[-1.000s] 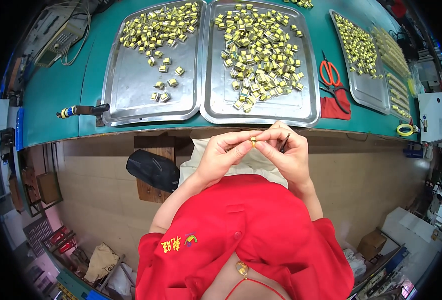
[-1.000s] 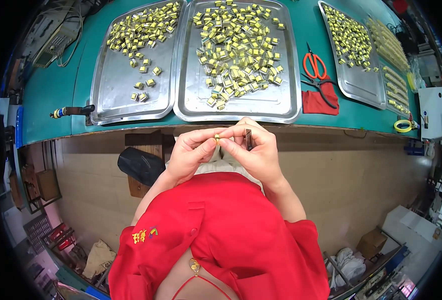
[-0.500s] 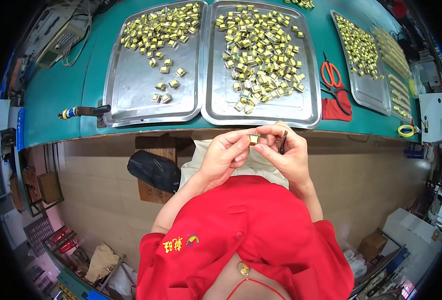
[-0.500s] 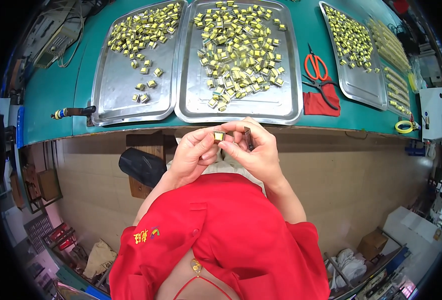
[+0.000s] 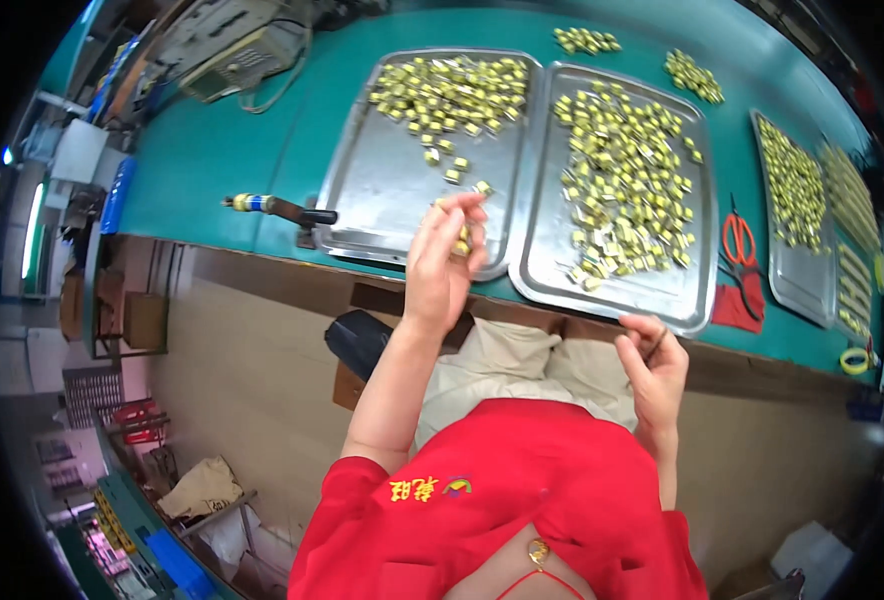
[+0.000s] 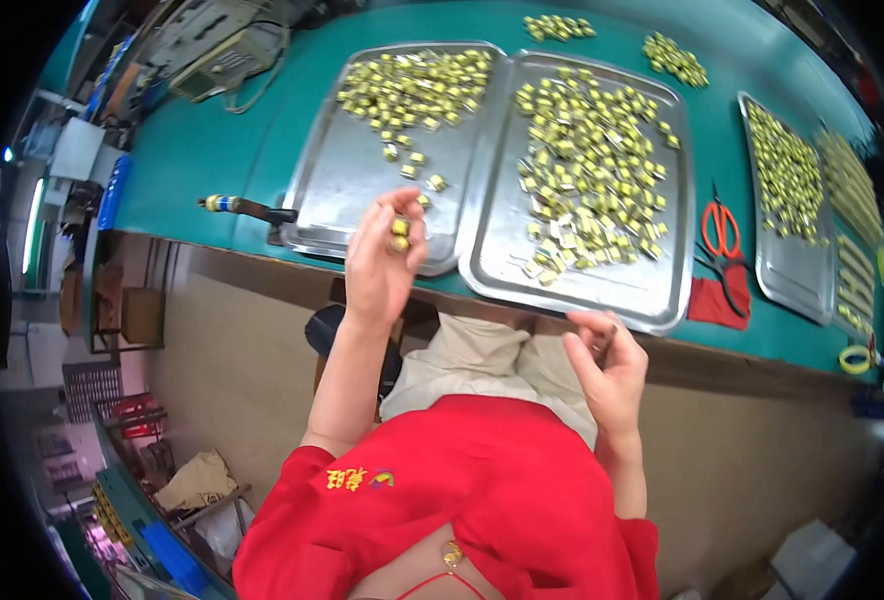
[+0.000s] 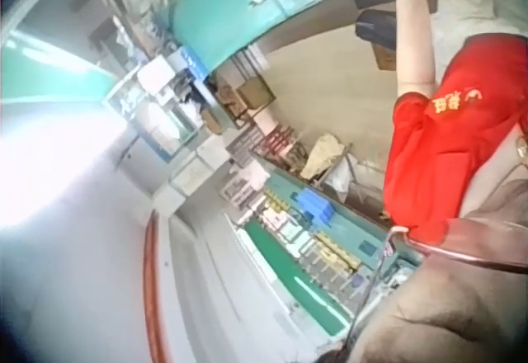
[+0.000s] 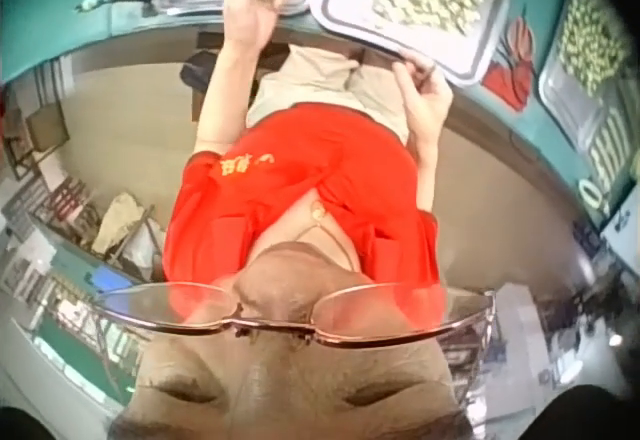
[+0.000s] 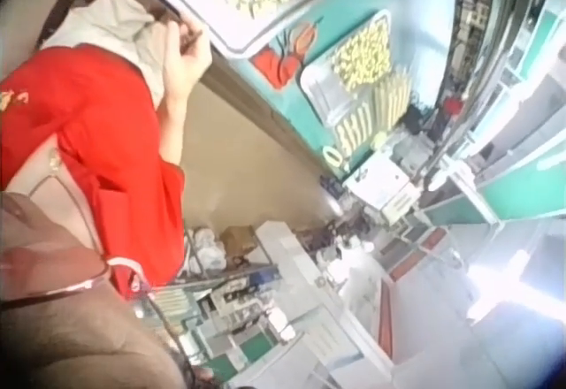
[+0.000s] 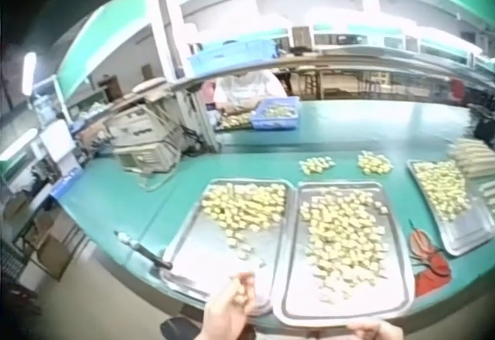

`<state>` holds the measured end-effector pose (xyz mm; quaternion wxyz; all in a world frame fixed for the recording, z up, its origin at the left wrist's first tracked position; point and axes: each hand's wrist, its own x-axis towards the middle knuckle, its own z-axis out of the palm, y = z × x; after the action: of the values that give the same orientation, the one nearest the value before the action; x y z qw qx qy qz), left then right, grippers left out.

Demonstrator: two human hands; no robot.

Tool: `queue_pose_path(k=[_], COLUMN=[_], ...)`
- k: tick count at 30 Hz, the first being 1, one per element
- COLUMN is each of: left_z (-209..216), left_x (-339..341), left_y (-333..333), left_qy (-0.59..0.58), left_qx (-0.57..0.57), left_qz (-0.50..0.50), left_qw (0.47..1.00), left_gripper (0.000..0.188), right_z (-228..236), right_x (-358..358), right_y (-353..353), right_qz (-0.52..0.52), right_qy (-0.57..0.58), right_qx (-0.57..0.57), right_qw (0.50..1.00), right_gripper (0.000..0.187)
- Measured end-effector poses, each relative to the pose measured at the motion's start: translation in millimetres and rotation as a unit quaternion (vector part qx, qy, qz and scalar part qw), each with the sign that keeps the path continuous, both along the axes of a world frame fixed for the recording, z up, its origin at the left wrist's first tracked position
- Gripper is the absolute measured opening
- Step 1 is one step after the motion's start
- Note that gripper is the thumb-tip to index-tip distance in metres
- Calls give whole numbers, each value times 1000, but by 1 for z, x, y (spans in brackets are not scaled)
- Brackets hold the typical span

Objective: The person places a black plastic container onto an upper shelf, then repeatedly picks up small transformer components from a metal tray, scrapes them with a small blade, and places them back onto the tray.

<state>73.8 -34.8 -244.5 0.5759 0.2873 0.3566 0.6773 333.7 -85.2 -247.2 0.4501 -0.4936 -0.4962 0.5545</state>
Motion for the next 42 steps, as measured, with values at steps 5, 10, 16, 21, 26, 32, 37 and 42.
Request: queue_pose_path(k=[5, 10, 16, 21, 26, 32, 37, 42], left_z=[-23, -15, 34, 36, 42, 68, 88, 109], left_x=[-59, -66, -53, -1, 26, 30, 35, 23], left_y=[39, 39, 25, 11, 3, -9, -24, -50], left_qy=[407, 460, 535, 415, 283, 150, 38, -24], left_qx=[-36, -42, 138, 197, 264, 350, 419, 470], left_qz=[127, 124, 229, 108, 33, -15, -34, -52], left_qw=[904, 878, 801, 882, 921, 925, 907, 881], left_gripper=[39, 40, 26, 24, 23, 21, 20, 19], right_z=[-5, -6, -10, -12, -15, -13, -18, -20], right_x=[-2, -5, -2, -7, -12, -12, -7, -7], right_y=[-1, -2, 5, 10, 10, 3, 1, 0], right_qz=[-7, 5, 11, 31, 61, 52, 52, 61], right_qy=[15, 18, -33, -52, -25, -28, -30, -36], right_qx=[-10, -22, 7, 28, 20, 29, 36, 29], right_qw=[1000, 1000, 999, 998, 998, 998, 998, 997], right_gripper=[22, 21, 16, 16, 15, 15, 16, 16])
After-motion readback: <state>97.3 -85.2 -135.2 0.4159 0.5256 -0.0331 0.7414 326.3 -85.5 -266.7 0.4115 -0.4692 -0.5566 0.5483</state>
